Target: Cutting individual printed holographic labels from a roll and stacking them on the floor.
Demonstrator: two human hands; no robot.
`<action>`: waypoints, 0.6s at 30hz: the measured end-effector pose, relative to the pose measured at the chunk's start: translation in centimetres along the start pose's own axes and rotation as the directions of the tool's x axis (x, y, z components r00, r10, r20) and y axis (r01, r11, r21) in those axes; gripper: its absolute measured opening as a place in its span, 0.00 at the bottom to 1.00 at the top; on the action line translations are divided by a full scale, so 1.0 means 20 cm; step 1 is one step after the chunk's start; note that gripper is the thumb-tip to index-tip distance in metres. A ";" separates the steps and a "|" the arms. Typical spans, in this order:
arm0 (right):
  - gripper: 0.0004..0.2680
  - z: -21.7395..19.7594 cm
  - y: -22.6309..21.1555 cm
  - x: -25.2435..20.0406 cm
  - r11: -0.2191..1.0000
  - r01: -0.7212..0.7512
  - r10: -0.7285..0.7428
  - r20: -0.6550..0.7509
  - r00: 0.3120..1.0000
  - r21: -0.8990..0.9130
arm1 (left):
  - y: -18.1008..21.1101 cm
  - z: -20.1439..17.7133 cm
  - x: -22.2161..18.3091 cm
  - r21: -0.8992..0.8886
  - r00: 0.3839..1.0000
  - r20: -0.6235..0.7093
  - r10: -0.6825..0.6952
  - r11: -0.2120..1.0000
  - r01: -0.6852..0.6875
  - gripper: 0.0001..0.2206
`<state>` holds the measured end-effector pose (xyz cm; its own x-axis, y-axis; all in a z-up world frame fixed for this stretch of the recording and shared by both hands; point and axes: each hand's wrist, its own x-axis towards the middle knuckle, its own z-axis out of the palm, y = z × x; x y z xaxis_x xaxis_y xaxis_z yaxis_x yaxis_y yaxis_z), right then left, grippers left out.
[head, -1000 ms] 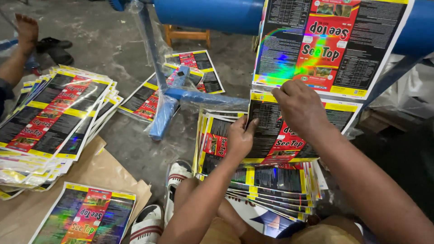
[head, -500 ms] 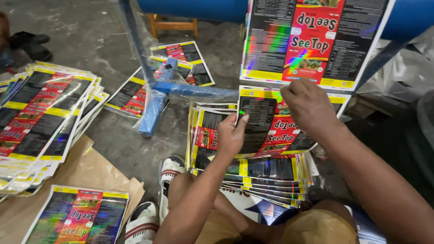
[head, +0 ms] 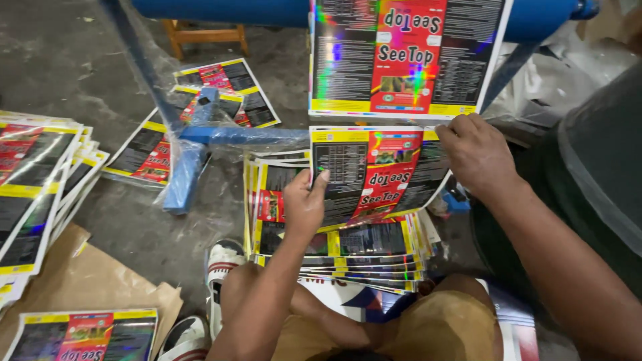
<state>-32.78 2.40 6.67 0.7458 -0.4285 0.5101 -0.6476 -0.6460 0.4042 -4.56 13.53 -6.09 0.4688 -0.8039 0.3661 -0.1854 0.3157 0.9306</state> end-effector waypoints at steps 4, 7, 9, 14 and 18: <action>0.12 -0.02 0.06 -0.06 0.999 -0.033 0.032 -0.006 0.999 -0.018 | 0.00 0.01 0.00 -0.137 0.999 0.010 0.036 0.990 -0.035 0.10; 0.14 -0.04 0.10 -0.10 0.999 0.000 0.000 -0.018 1.000 -0.041 | -0.01 0.00 -0.01 -0.067 0.999 0.013 -0.044 0.997 0.045 0.11; 0.11 -0.02 0.13 -0.13 0.998 -0.061 0.061 -0.017 0.998 -0.007 | 0.00 0.00 -0.01 -0.047 1.000 -0.005 -0.022 0.999 0.022 0.10; 0.10 0.02 0.21 -0.20 0.993 -0.101 0.101 0.003 0.995 -0.056 | 0.01 -0.01 -0.03 -0.139 0.999 0.023 0.027 0.990 -0.024 0.09; 0.10 0.07 0.28 -0.26 0.990 -0.110 0.109 -0.018 0.994 -0.083 | -0.02 -0.02 -0.04 -0.129 0.999 0.027 -0.021 0.991 0.024 0.10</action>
<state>-40.12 0.12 5.27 0.6680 -0.4850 0.5644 -0.7364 -0.5404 0.4071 -4.40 14.22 -6.67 0.4493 -0.8235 0.3465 -0.0608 0.3588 0.9314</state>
